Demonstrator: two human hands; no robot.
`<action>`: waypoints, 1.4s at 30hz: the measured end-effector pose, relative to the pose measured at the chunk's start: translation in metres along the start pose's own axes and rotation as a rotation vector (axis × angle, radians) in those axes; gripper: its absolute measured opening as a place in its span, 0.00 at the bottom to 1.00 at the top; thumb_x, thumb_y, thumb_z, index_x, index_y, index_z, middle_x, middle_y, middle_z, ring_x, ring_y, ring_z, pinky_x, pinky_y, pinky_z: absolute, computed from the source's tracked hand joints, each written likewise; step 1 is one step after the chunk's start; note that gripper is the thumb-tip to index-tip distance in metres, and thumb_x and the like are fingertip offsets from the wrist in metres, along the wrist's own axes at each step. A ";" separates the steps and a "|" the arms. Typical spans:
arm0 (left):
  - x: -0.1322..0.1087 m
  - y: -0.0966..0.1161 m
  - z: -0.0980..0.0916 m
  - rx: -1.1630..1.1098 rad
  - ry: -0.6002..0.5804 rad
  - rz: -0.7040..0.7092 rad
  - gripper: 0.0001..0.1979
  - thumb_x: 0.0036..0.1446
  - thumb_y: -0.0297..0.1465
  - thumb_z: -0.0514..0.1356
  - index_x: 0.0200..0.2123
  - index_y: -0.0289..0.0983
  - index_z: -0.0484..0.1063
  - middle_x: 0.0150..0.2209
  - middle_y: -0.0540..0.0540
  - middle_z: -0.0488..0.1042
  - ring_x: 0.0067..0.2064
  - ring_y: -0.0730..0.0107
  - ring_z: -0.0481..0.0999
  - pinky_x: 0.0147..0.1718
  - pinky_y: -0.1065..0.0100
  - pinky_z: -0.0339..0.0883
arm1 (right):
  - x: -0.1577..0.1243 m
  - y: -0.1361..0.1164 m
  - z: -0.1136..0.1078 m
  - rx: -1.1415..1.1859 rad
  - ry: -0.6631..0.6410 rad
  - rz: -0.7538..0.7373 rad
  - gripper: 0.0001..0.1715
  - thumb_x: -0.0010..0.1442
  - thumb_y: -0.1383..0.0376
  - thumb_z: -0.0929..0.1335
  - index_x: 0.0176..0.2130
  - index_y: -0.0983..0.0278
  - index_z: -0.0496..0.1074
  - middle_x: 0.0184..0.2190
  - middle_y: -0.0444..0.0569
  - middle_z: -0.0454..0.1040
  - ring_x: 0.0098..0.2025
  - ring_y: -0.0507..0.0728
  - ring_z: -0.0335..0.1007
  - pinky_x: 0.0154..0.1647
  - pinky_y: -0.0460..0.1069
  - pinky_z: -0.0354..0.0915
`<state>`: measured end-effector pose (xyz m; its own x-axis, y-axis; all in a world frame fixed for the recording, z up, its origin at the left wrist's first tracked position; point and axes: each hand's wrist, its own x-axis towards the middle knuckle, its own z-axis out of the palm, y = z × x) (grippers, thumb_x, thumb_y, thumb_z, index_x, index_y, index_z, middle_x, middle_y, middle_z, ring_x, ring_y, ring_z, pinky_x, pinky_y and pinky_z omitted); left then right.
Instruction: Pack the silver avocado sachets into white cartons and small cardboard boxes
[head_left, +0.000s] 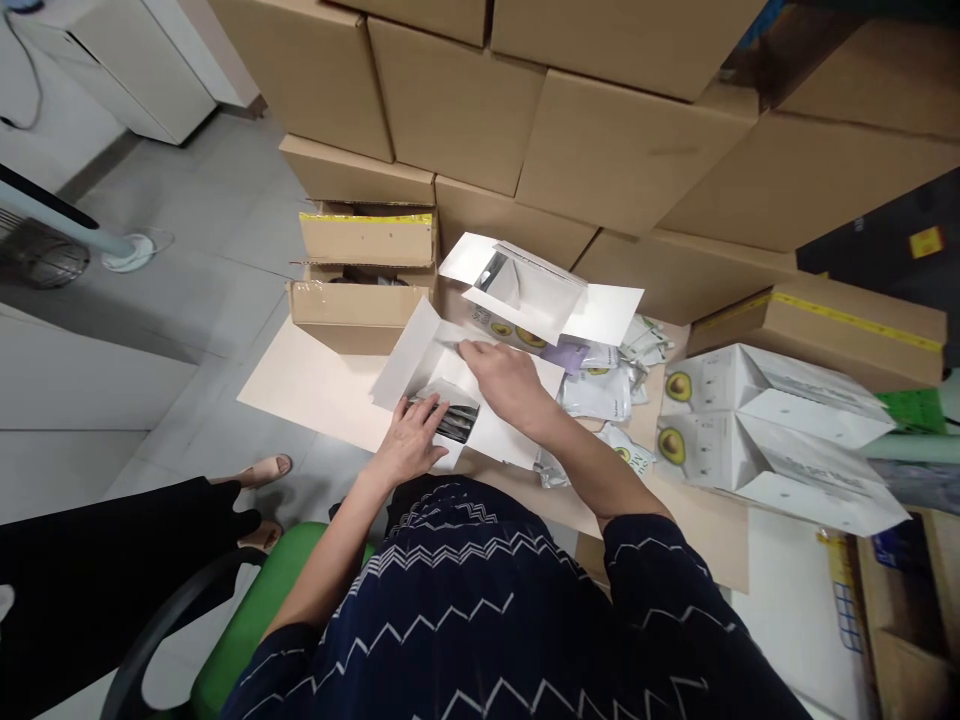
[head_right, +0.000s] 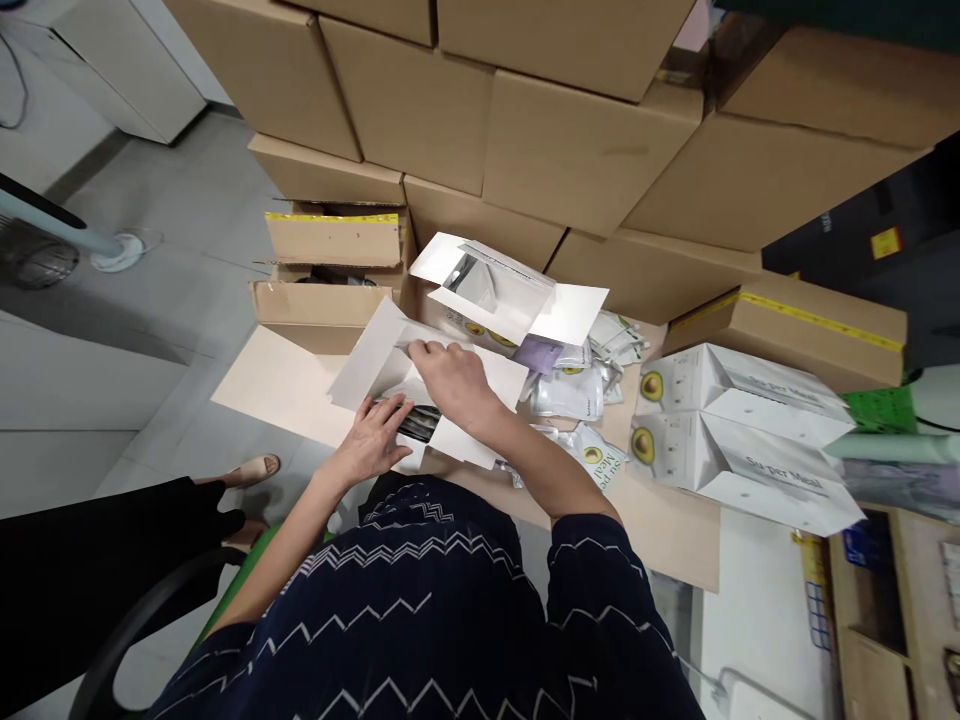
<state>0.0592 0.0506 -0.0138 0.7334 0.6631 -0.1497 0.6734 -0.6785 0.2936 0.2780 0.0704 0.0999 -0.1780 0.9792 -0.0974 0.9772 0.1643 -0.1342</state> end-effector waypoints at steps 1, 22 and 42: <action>0.000 0.000 0.000 0.002 0.001 0.001 0.39 0.56 0.37 0.65 0.68 0.34 0.57 0.68 0.30 0.59 0.66 0.44 0.62 0.67 0.40 0.46 | 0.004 -0.001 0.004 0.024 -0.066 -0.022 0.18 0.71 0.71 0.56 0.53 0.64 0.69 0.44 0.56 0.78 0.41 0.59 0.73 0.36 0.50 0.60; 0.022 0.008 -0.013 -0.135 0.051 -0.244 0.19 0.70 0.32 0.44 0.56 0.35 0.68 0.50 0.38 0.73 0.47 0.59 0.76 0.49 0.59 0.71 | 0.033 -0.009 0.096 0.227 -0.500 -0.093 0.18 0.69 0.65 0.59 0.54 0.67 0.69 0.48 0.60 0.78 0.48 0.62 0.76 0.43 0.52 0.67; 0.073 0.001 -0.008 -0.110 -0.120 -0.234 0.20 0.64 0.26 0.51 0.57 0.37 0.72 0.61 0.40 0.71 0.59 0.57 0.72 0.57 0.60 0.67 | 0.047 0.075 0.009 0.369 0.156 0.241 0.23 0.73 0.61 0.54 0.57 0.67 0.68 0.49 0.57 0.77 0.50 0.60 0.72 0.49 0.52 0.63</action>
<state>0.1127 0.1006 -0.0166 0.5690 0.7511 -0.3348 0.8166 -0.4681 0.3378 0.3419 0.1279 0.0768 0.0959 0.9951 -0.0233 0.8771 -0.0956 -0.4707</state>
